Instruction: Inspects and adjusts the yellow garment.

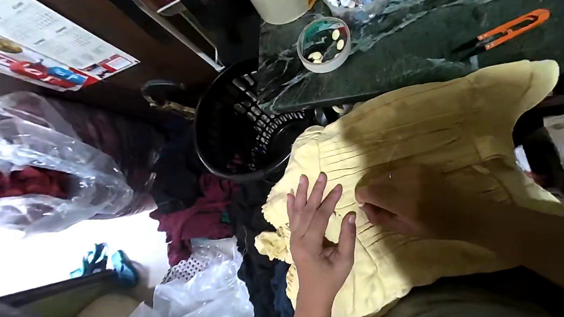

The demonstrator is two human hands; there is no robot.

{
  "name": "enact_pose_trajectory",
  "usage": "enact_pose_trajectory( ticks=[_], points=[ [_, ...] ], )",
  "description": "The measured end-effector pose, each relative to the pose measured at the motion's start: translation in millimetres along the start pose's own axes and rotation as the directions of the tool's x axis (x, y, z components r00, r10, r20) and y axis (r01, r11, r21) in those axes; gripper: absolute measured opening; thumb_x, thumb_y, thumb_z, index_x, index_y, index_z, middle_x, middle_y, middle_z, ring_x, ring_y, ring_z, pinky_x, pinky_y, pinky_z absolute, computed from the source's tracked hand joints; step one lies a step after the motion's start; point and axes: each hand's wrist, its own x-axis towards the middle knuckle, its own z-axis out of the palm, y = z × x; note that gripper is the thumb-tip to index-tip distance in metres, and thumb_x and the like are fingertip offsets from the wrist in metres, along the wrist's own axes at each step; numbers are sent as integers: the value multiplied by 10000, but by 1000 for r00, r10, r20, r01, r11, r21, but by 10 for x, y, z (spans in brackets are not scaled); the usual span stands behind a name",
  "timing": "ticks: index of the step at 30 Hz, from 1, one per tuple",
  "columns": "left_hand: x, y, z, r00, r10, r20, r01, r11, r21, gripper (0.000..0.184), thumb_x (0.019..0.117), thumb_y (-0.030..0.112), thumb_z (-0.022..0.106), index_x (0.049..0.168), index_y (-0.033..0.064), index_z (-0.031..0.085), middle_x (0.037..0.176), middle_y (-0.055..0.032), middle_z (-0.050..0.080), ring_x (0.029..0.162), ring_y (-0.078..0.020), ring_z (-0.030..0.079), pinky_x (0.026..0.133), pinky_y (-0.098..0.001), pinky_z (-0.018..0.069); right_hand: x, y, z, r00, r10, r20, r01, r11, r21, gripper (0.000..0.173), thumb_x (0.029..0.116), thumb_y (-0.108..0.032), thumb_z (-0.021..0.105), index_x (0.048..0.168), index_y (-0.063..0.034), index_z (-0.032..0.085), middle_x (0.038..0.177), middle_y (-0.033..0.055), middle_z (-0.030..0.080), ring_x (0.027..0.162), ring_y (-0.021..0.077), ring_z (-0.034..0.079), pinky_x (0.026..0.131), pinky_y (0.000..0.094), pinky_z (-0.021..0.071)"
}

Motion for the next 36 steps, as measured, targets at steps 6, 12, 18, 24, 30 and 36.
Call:
enact_pose_trajectory(
  ticks=[6,12,18,24,30,36],
  points=[
    [-6,22,27,1000,-7,-19,7,1000,1,294,988,307,644,1177,108,749,1331,-90,688,1429,-297,479,1239,-551,244,-33,-30,-56,996,-90,-11,89,996,-15,208,1021,-159,523,948,-72,697,769,58,694,692,176,671,595,285,508],
    [-11,34,42,1000,-13,-13,13,999,32,301,989,303,639,1191,106,743,1351,-102,673,1430,-312,474,1235,-547,265,-67,4,-57,994,-96,45,96,995,-1,208,1012,-153,536,982,-80,728,809,69,706,713,201,682,602,317,525],
    [-11,28,43,1000,2,-13,-2,998,59,303,1004,318,619,1192,114,741,1357,-97,671,1427,-314,478,1229,-546,275,-71,-65,-68,989,-116,97,130,979,-157,200,995,-94,530,973,-55,725,732,73,672,637,240,658,539,348,512],
    [-94,6,34,984,159,-85,-148,981,128,150,1015,273,618,1019,197,747,1331,-61,669,1366,-244,535,1168,-489,384,-142,-121,-104,991,-76,112,102,963,-249,224,999,-113,528,1042,-44,736,664,67,623,578,250,614,543,362,508],
    [-100,138,1,992,129,13,-123,897,425,322,1062,391,464,1186,282,740,1475,-136,558,1448,-296,416,1185,-489,267,-176,-56,-100,998,-16,67,22,995,-98,306,1013,-195,494,1113,-71,756,713,72,668,600,243,640,525,361,499],
    [-81,143,15,994,105,30,-108,897,428,339,1065,375,439,1133,232,739,1433,-131,597,1414,-310,456,1174,-497,283,-158,-7,-102,995,97,22,-99,990,104,252,1007,-162,504,1043,-84,741,806,44,721,659,158,669,583,306,535]
  ],
)
